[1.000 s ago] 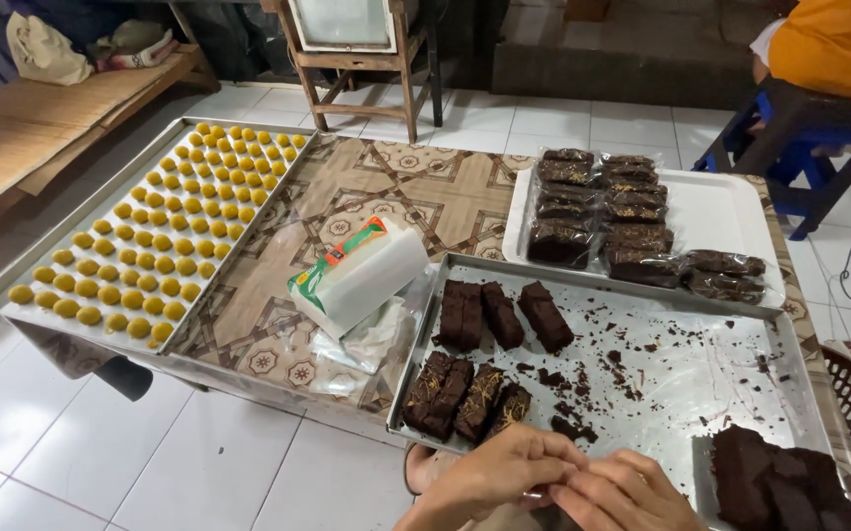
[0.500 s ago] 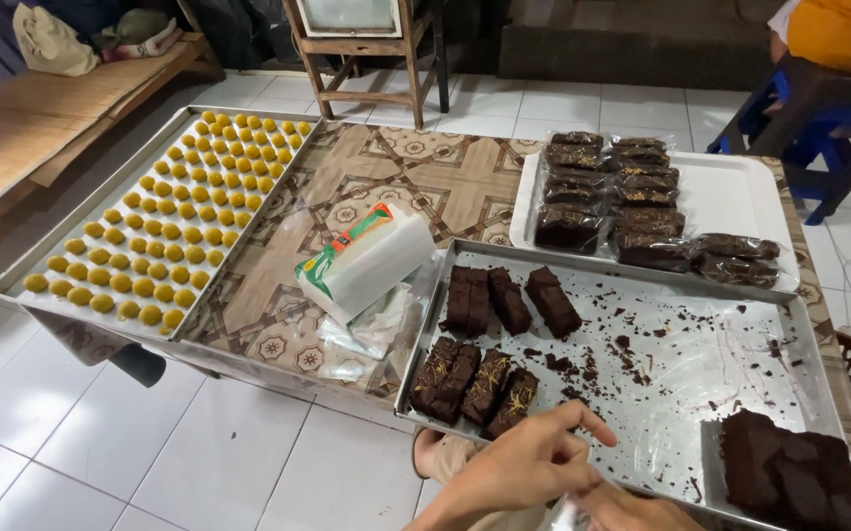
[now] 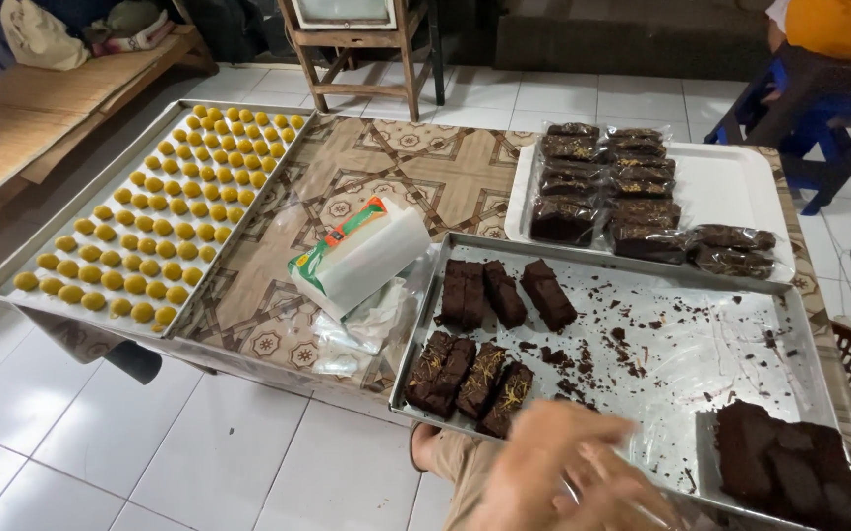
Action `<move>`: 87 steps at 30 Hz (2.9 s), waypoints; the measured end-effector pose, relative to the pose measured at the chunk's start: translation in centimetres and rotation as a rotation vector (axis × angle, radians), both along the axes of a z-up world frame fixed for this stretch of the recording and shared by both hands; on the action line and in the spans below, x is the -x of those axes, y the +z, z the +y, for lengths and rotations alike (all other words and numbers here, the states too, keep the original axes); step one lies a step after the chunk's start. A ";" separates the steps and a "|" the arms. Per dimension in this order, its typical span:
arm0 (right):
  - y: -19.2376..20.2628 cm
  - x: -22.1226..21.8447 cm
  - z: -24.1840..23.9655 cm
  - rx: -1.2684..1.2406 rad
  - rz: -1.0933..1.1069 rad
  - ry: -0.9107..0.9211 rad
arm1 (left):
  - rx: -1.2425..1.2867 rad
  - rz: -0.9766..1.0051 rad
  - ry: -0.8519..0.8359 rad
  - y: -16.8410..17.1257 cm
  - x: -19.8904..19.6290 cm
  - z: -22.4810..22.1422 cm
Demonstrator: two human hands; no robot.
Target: The person is individually wrapping brownie slices in plastic bags at a low table.
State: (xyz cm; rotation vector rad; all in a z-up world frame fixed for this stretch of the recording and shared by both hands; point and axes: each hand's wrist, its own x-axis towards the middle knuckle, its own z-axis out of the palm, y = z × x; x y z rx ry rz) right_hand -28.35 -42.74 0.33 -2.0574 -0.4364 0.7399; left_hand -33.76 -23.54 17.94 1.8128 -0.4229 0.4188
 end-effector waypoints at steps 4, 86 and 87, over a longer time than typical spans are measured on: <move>3.1 -1.6 2.1 -0.891 0.215 -0.001 | 0.589 0.043 0.380 -4.9 -1.0 2.7; 0.9 -12.5 6.1 0.050 0.014 0.138 | 1.522 -0.061 0.620 -18.2 0.5 11.1; -0.1 -12.9 5.8 -0.004 0.026 0.146 | 1.529 -0.101 0.569 -18.9 0.5 11.2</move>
